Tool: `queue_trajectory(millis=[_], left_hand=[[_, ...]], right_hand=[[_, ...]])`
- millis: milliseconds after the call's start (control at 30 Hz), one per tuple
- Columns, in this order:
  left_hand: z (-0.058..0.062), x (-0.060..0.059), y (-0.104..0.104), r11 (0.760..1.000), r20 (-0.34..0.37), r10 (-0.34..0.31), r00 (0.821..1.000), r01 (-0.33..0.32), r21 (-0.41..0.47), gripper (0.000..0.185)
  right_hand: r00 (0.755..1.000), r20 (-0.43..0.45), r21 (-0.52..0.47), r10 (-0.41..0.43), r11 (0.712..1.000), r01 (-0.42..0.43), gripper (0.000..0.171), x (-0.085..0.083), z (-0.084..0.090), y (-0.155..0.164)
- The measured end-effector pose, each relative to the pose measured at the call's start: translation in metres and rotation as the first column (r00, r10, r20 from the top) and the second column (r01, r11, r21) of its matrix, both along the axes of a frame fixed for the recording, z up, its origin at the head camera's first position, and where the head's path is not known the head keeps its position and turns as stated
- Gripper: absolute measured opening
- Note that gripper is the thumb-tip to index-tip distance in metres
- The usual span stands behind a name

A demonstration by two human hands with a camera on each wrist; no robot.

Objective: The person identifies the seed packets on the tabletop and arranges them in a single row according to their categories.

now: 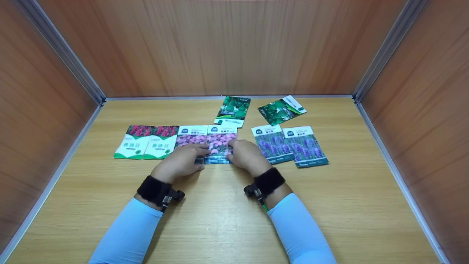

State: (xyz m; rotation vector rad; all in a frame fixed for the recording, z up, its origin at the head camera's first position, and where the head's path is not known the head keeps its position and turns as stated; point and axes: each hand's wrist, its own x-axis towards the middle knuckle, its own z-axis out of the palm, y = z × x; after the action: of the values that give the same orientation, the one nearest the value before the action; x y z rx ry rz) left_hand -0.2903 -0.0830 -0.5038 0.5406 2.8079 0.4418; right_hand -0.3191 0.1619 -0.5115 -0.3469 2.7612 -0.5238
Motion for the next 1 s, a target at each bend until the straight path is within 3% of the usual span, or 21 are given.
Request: queue_trajectory(millis=[167,300,533,667,1000], left_hand=[[0.000,0.000,0.000,1.000,0.011,0.002,1.000,-0.002,-0.013,0.057],[0.000,0.000,0.000,1.000,0.024,-0.009,1.000,0.009,-0.011,0.055],[0.000,0.001,0.001,1.000,0.020,-0.008,1.000,0.008,-0.002,0.055],[0.000,0.001,0.001,1.000,0.009,-0.018,1.000,0.018,-0.016,0.054],[0.000,0.002,0.003,0.999,-0.022,-0.007,1.000,0.006,-0.032,0.053]], right_hand=[[0.999,0.031,-0.034,-0.012,0.999,0.013,0.061,-0.001,0.006,0.006],[0.995,0.056,-0.056,-0.085,0.995,0.088,0.061,-0.004,0.017,0.023],[0.986,-0.031,0.017,-0.165,0.986,0.165,0.049,-0.012,0.032,0.067],[0.978,-0.017,0.053,-0.206,0.977,0.207,0.045,-0.015,0.033,0.088],[0.986,0.085,0.085,-0.142,0.987,0.135,0.043,-0.011,0.026,0.099]])
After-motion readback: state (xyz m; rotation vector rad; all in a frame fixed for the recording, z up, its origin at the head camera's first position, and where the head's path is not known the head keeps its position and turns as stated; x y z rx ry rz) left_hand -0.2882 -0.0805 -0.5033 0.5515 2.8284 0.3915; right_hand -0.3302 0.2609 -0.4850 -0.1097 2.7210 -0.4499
